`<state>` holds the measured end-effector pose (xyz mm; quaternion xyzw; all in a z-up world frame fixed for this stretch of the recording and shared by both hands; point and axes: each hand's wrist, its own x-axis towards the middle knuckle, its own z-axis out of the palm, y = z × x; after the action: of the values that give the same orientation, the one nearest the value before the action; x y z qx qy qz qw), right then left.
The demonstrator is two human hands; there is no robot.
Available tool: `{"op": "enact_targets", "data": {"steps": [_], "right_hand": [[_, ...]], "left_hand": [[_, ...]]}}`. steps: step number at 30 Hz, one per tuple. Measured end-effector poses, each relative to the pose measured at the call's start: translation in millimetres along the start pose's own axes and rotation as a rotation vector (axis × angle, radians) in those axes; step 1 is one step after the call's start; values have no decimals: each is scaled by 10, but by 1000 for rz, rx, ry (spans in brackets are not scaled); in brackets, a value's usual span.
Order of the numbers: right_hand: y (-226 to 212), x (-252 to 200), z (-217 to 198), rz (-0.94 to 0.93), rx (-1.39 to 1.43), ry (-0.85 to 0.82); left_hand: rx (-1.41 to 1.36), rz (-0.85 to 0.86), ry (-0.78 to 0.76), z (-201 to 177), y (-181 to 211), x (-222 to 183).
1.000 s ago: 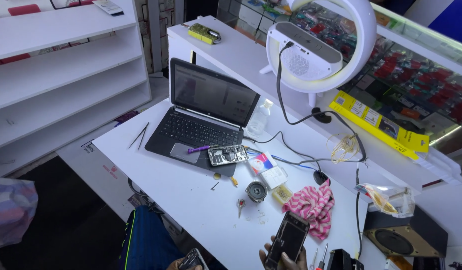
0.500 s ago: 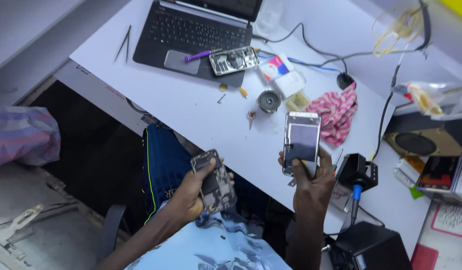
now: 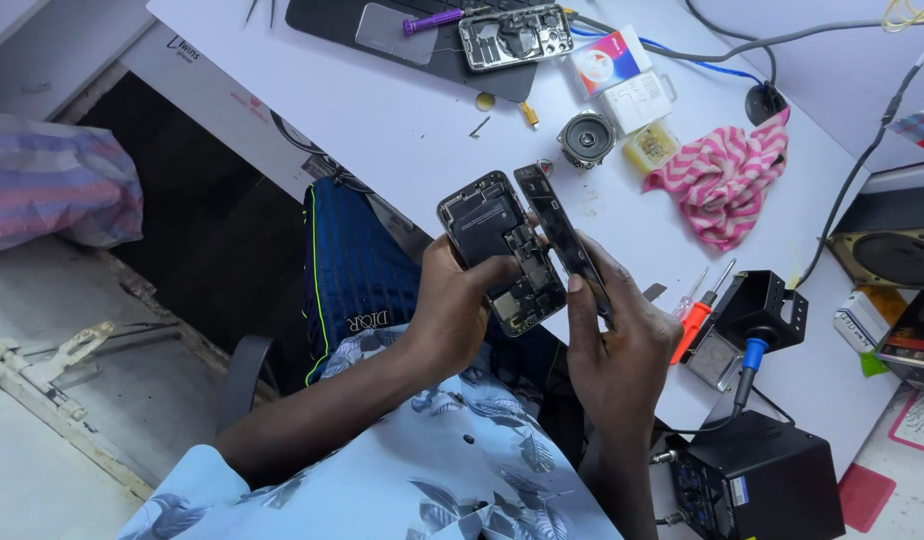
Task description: Securing a replacement screen to a smartphone body by connecting internal cables and aligning the panel.
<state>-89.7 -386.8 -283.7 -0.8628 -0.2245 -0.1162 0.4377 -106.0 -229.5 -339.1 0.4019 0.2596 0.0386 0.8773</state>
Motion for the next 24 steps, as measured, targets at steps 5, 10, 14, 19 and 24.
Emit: {"op": "enact_targets", "data": {"steps": [5,10,14,19,24], "right_hand": [[-87,-15,84,-10,18,-9],[-155,-3,89,-16,24,-18],[-159,6,96,-27,34,-10],[-140,-13,77,-11,41,-7],[-83,-43,66,-26,97,-3]], "left_hand": [[-6,172,-40,31,-13,-26],[-44,247,-73,-1,-67,-13],[-66,266,-42,50,-79,-41],[-28,267,-44,-24,-100,-11],[-18,266,-25,-65,-141,-10]]}}
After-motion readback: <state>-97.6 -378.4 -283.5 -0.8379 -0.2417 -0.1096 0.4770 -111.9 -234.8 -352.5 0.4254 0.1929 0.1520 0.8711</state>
